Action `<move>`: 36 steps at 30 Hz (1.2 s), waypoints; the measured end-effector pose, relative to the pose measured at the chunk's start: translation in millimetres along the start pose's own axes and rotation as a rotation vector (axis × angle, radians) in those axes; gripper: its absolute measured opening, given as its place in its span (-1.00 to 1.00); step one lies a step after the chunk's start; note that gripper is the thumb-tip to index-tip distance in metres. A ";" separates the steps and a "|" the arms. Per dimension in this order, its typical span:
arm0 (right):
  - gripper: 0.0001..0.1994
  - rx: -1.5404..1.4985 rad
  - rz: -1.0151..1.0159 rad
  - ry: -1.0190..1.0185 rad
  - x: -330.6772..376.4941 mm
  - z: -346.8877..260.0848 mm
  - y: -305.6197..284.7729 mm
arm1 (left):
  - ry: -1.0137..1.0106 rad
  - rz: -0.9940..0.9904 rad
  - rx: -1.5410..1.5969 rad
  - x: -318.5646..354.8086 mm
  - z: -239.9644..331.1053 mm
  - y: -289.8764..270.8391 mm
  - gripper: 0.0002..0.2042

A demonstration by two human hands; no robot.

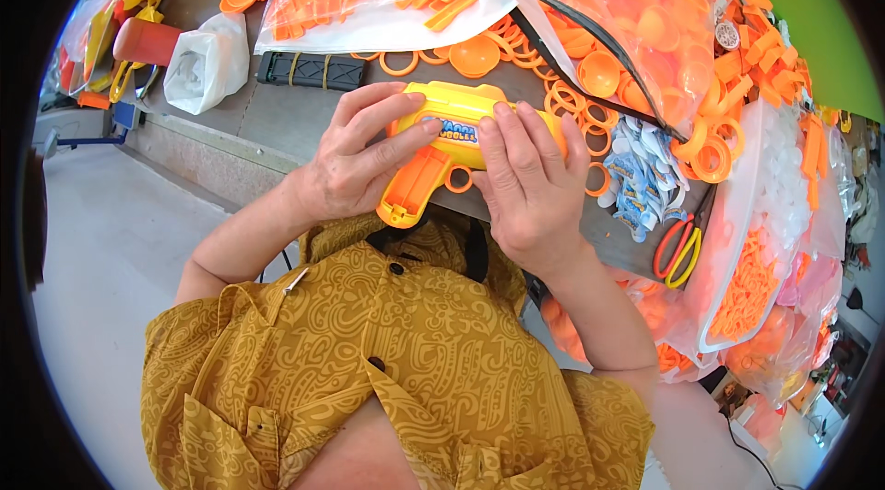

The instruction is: Assembling plastic toy gun components and applying labels/stickers.

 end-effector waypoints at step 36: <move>-0.64 -0.093 0.128 -0.068 -53.2 -72.1 24.3 | -0.855 0.505 0.868 13.0 -13.5 -14.0 -0.75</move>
Point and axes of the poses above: each hand's wrist, its own x-axis away from the middle knuckle, its own y-axis out of the palm, z = x × y, the point moved 2 cm from there along -x, towards the middle knuckle, and after that the axes turned 1 degree about y, right-handed, at the moved point
